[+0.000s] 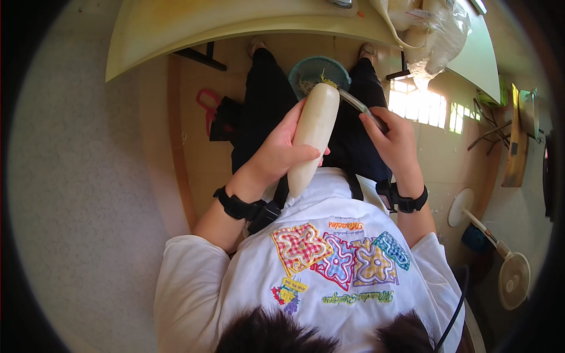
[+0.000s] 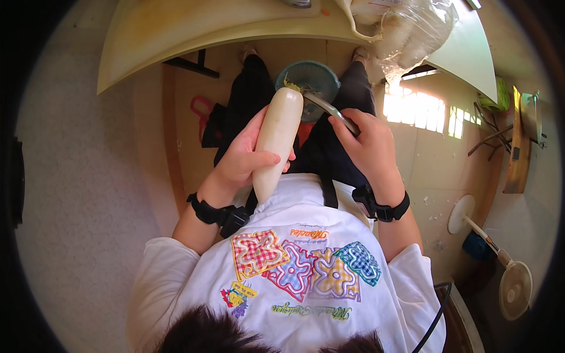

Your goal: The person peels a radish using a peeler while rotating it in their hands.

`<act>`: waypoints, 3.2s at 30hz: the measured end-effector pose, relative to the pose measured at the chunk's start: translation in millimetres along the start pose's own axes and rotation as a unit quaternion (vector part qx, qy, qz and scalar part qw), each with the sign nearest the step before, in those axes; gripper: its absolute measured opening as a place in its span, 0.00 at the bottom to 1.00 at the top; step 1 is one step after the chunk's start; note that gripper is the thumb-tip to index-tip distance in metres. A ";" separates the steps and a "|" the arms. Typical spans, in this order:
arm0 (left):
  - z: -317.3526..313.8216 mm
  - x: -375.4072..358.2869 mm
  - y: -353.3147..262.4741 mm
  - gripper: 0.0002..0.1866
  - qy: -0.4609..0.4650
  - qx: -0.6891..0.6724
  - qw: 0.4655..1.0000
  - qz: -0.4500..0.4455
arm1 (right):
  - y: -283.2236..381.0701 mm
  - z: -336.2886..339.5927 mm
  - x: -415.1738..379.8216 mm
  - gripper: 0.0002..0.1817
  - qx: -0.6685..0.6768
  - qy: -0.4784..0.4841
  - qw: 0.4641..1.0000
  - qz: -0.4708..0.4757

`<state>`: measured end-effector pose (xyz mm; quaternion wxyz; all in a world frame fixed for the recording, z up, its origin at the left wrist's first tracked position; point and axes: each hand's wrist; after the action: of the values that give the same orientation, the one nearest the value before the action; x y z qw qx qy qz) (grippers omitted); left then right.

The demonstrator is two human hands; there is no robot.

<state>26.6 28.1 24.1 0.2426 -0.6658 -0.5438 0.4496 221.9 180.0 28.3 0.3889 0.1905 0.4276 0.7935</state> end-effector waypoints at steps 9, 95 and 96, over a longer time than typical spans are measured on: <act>2.7 -1.5 0.2 0.52 -0.003 -0.016 1.000 0.006 | 2.3 -1.2 1.1 0.12 0.020 0.001 1.000 -0.008; 0.6 2.0 14.7 0.51 -0.015 0.044 0.999 -0.001 | 19.9 -14.2 -2.4 0.11 0.012 0.083 0.985 0.154; 1.3 1.9 16.8 0.51 -0.019 0.057 0.998 0.005 | 18.7 -13.9 -2.0 0.11 0.009 0.073 0.986 0.151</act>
<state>34.0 24.7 9.2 0.2677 -0.6447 -0.5186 0.4937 205.9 164.8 36.1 0.2306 0.1975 0.4286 0.8509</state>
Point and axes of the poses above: each hand's wrist, its own x-axis towards the middle knuckle, its own z-axis out of the back of the hand, y = z × x, and after that the axes turned 11 degrees about x, right-handed
